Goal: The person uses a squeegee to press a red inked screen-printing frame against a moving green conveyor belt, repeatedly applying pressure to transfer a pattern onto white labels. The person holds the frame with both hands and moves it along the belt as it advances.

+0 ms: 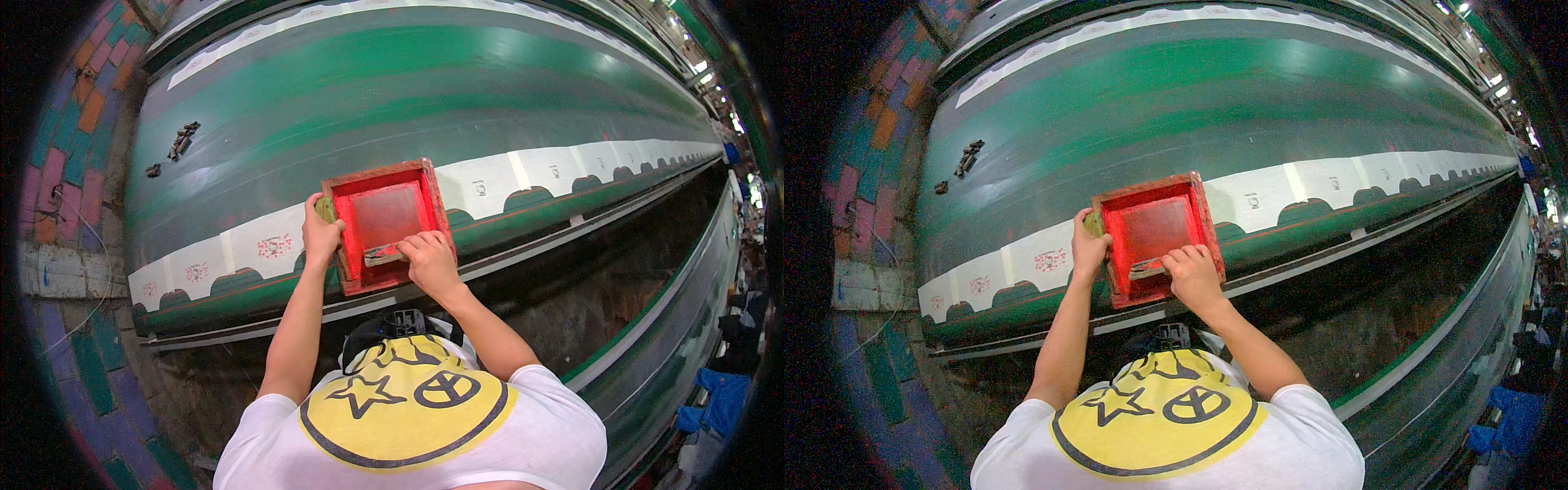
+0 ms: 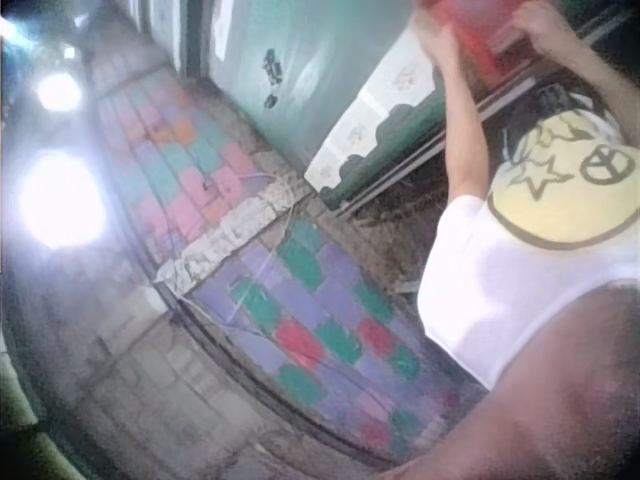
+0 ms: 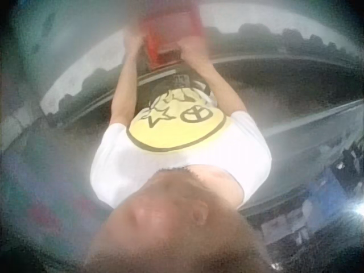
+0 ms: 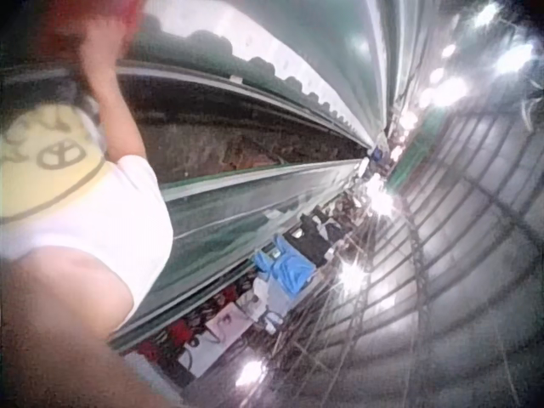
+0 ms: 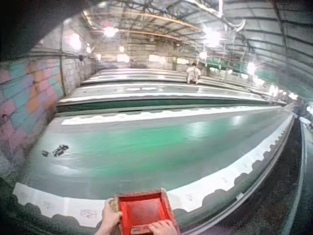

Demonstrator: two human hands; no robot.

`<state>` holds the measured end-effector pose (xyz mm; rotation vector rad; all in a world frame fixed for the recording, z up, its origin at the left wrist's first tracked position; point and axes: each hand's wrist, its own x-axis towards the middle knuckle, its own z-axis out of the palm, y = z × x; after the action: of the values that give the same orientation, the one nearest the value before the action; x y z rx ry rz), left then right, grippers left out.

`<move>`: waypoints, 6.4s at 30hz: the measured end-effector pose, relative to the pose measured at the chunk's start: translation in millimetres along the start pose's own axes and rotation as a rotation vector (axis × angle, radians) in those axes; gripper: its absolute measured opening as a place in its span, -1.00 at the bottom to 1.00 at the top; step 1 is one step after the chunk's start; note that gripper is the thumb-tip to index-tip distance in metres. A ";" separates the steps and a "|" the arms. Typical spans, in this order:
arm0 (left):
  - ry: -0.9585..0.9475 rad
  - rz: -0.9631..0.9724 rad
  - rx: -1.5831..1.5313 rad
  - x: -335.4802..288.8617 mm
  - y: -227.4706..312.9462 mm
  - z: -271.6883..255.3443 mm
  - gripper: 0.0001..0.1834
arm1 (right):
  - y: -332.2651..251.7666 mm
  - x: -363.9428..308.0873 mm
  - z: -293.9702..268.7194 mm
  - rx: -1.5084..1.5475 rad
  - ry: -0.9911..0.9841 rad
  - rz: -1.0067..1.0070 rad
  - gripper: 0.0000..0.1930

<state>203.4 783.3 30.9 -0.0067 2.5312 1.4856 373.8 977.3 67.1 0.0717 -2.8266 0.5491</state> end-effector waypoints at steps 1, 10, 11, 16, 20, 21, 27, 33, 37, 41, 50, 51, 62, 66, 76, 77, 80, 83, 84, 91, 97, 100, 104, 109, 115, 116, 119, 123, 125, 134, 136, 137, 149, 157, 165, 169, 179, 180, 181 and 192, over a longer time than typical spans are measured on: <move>0.009 0.026 -0.002 1.8 0.0 5.2 -0.16 | 4.7 1.4 -5.7 0.003 0.006 -0.005 -0.71; 0.008 0.021 -0.095 -19.6 84.7 123.5 -0.18 | 120.6 -17.1 -75.1 -0.049 0.033 -0.036 -0.76; 0.004 0.052 -0.133 -11.7 68.2 146.2 -0.18 | 135.3 -20.8 -82.8 -0.054 0.027 -0.042 -0.76; -0.008 0.013 -0.084 -25.8 93.4 207.4 -0.17 | 198.1 -42.6 -104.5 -0.048 -0.018 -0.026 -0.75; -0.011 -0.014 -0.012 -32.7 108.8 219.8 -0.17 | 215.6 -54.6 -102.6 -0.026 -0.001 -0.031 -0.74; -0.007 -0.020 0.011 -32.6 109.7 220.4 -0.17 | 216.5 -54.7 -102.9 -0.019 0.005 -0.030 -0.74; -0.005 -0.064 0.024 -30.0 104.0 225.6 -0.16 | 221.1 -57.6 -101.0 0.017 -0.001 -0.030 -0.73; -0.023 -0.054 0.025 -29.8 104.7 223.7 -0.16 | 219.9 -58.9 -101.4 0.019 0.007 -0.049 -0.74; -0.049 -0.049 -0.007 -28.4 100.4 222.9 -0.17 | 219.5 -56.9 -105.5 0.038 0.000 -0.061 -0.73; -0.035 -0.006 0.025 -26.2 93.9 223.8 -0.17 | 206.3 -67.3 -124.5 0.052 -0.032 -0.075 -0.71; -0.043 -0.047 -0.001 -30.5 103.5 223.4 -0.18 | 219.8 -59.7 -82.0 -0.048 0.063 -0.129 -0.71; -0.039 -0.031 0.002 -29.2 102.0 225.0 -0.18 | 227.6 -48.5 -74.7 -0.069 0.110 -0.141 -0.72; -0.027 -0.023 0.028 -27.4 98.4 224.8 -0.16 | 259.8 46.9 -83.5 -0.016 0.164 -0.186 -0.79; -0.046 -0.031 0.039 -28.9 107.2 226.2 -0.15 | 270.3 66.0 -73.6 -0.047 0.081 -0.139 -0.80; -0.027 -0.021 0.003 -31.3 101.8 225.4 -0.15 | 225.9 -48.4 -88.0 -0.047 -0.006 -0.097 -0.70; -0.027 -0.016 0.006 -30.6 100.0 226.3 -0.15 | 222.9 -53.1 -89.7 -0.044 0.011 -0.088 -0.70; -0.028 -0.003 0.012 -27.6 99.8 227.7 -0.16 | 218.3 -60.3 -91.0 -0.043 0.052 -0.065 -0.68; -0.028 -0.010 -0.038 -25.2 91.1 232.4 -0.16 | 220.4 -61.0 -91.0 -0.046 0.053 -0.066 -0.68; -0.023 -0.014 -0.064 -23.6 87.4 232.5 -0.16 | 221.4 -60.4 -90.1 -0.041 0.050 -0.072 -0.68; -0.019 0.002 -0.140 -36.7 136.6 249.2 -0.18 | 250.3 -59.7 -118.1 -0.050 0.045 -0.086 -0.70; -0.009 0.057 -0.246 -42.9 159.2 334.9 -0.19 | 324.8 -76.3 -164.7 -0.064 0.031 -0.078 -0.70; 0.018 0.015 -0.179 -56.2 185.3 385.7 -0.20 | 372.4 -89.3 -185.3 -0.060 0.040 -0.068 -0.67; 0.012 0.042 -0.157 -64.0 212.9 428.2 -0.20 | 419.2 -101.6 -202.2 -0.042 0.043 -0.066 -0.66; -0.015 -0.004 -0.115 -70.6 232.3 453.0 -0.18 | 450.8 -112.2 -211.3 -0.004 0.013 -0.053 -0.66; 0.002 -0.023 -0.056 -68.5 229.0 458.1 -0.18 | 455.2 -118.6 -208.7 0.037 0.044 -0.058 -0.67; 0.001 -0.022 -0.054 -67.0 225.8 458.7 -0.18 | 455.7 -118.1 -209.0 0.039 0.041 -0.058 -0.68; 0.001 -0.007 -0.023 -66.7 226.5 459.4 -0.18 | 455.6 -118.0 -210.4 0.042 0.024 -0.055 -0.70; -0.003 -0.005 0.006 -65.1 226.3 458.1 -0.18 | 453.9 -118.0 -210.3 0.038 0.018 -0.053 -0.75; -0.016 -0.027 0.022 -65.8 230.6 459.4 -0.18 | 454.2 -117.3 -210.4 0.034 0.021 -0.055 -0.75; -0.004 -0.021 0.038 -64.6 223.3 461.9 -0.20 | 467.7 -95.2 -219.1 0.049 -0.136 -0.054 -0.75; -0.008 -0.014 0.024 -64.1 223.2 462.5 -0.20 | 474.2 -70.6 -220.5 0.031 -0.070 -0.077 -0.76; -0.006 -0.005 0.023 -64.3 223.7 462.0 -0.19 | 479.8 -55.3 -216.0 0.017 -0.031 -0.091 -0.78; -0.011 0.016 0.059 -65.7 221.8 461.7 -0.16 | 469.0 -94.8 -205.6 0.001 -0.049 -0.085 -0.71; -0.024 0.023 0.040 -65.6 224.3 460.7 -0.17 | 491.4 -31.6 -207.2 -0.019 0.047 -0.130 -0.75; -0.027 0.033 0.004 -65.0 220.0 461.2 -0.15 | 483.2 -45.9 -186.2 -0.063 0.035 -0.096 -0.73; -0.029 -0.022 0.012 -67.5 223.5 461.0 -0.16 | 455.6 -105.2 -202.6 -0.068 -0.019 -0.058 -0.73; 0.004 -0.013 -0.035 -71.6 240.9 466.4 -0.18 | 464.7 -115.2 -216.7 -0.054 -0.001 -0.059 -0.68; 0.010 -0.007 -0.051 -74.3 250.4 471.6 -0.18 | 470.2 -114.6 -222.3 -0.037 -0.006 -0.058 -0.66; 0.016 0.000 -0.068 -76.7 261.0 477.9 -0.18 | 477.7 -114.9 -230.2 -0.034 0.009 -0.053 -0.67; 0.016 0.025 -0.130 -94.4 328.8 650.6 -0.16 | 634.7 -153.2 -313.0 -0.087 0.027 -0.047 -0.72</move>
<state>374.0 1498.3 24.8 -0.0066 2.4516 1.6634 536.3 1682.8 77.5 0.1136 -2.8110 0.4125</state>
